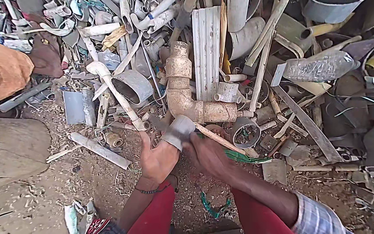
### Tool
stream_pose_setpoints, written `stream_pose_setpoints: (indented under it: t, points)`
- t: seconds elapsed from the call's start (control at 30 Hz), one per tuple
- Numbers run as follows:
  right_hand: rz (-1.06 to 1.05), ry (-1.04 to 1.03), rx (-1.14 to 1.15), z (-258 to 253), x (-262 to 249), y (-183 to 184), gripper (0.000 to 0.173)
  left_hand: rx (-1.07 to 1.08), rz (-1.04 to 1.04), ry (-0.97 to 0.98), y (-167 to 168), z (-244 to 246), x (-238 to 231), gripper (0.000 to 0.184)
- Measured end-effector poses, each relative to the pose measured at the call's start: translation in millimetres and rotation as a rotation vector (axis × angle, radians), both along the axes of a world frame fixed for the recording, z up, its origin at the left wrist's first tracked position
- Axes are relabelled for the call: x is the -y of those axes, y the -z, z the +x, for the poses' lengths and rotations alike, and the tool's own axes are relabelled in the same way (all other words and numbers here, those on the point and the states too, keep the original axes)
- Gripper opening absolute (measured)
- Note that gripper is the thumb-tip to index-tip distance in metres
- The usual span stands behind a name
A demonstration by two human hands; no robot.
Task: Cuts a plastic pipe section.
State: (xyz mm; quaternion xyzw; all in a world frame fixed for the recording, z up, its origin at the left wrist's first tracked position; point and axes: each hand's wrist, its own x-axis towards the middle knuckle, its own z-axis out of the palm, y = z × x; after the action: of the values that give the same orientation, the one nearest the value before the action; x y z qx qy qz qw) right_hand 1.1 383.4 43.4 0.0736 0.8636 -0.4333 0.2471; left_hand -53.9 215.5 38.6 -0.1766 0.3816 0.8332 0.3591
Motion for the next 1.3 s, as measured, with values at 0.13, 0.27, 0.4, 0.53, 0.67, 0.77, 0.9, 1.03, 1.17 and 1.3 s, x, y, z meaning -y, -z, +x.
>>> stream_pose_setpoints:
  t: [0.13, 0.27, 0.4, 0.53, 0.67, 0.77, 0.9, 1.03, 1.17, 1.3]
  points:
    - [0.044, 0.110, -0.005, -10, -4, 9, 0.046, -0.014, 0.040, 0.013, 0, 0, 2, 0.117]
    - [-0.045, 0.014, -0.012, -2, 0, -1, 0.046, -0.013, 0.025, -0.009, -2, -2, 1, 0.114]
    - [0.077, 0.135, -0.115, -7, -4, 8, 0.043, -0.054, 0.019, 0.018, 0, 1, 3, 0.115]
    - [0.036, -0.065, -0.048, 2, 3, -13, 0.044, -0.168, -0.101, 0.038, -1, 2, 1, 0.100]
    - [0.235, 0.192, 0.000, -19, -21, 3, 0.032, -0.279, -0.239, 0.030, 1, 9, 1, 0.050]
    - [0.228, 0.189, -0.322, 3, -12, 5, 0.027, -0.365, -0.243, 0.070, 2, 9, 0, 0.047]
    - [0.218, -0.072, -0.276, 23, 0, 8, 0.040, -0.409, -0.313, 0.114, 9, 9, -1, 0.047]
    - [0.309, 0.007, 0.023, 4, -23, 26, 0.039, -0.370, -0.352, 0.064, 5, 8, 0, 0.051]
    - [0.277, 0.070, -0.443, 32, -3, 21, 0.023, -0.373, -0.389, 0.076, 2, 5, -5, 0.048]
    - [0.296, 0.057, 0.023, 6, -27, 29, 0.035, -0.225, -0.318, -0.063, 4, 5, 3, 0.046]
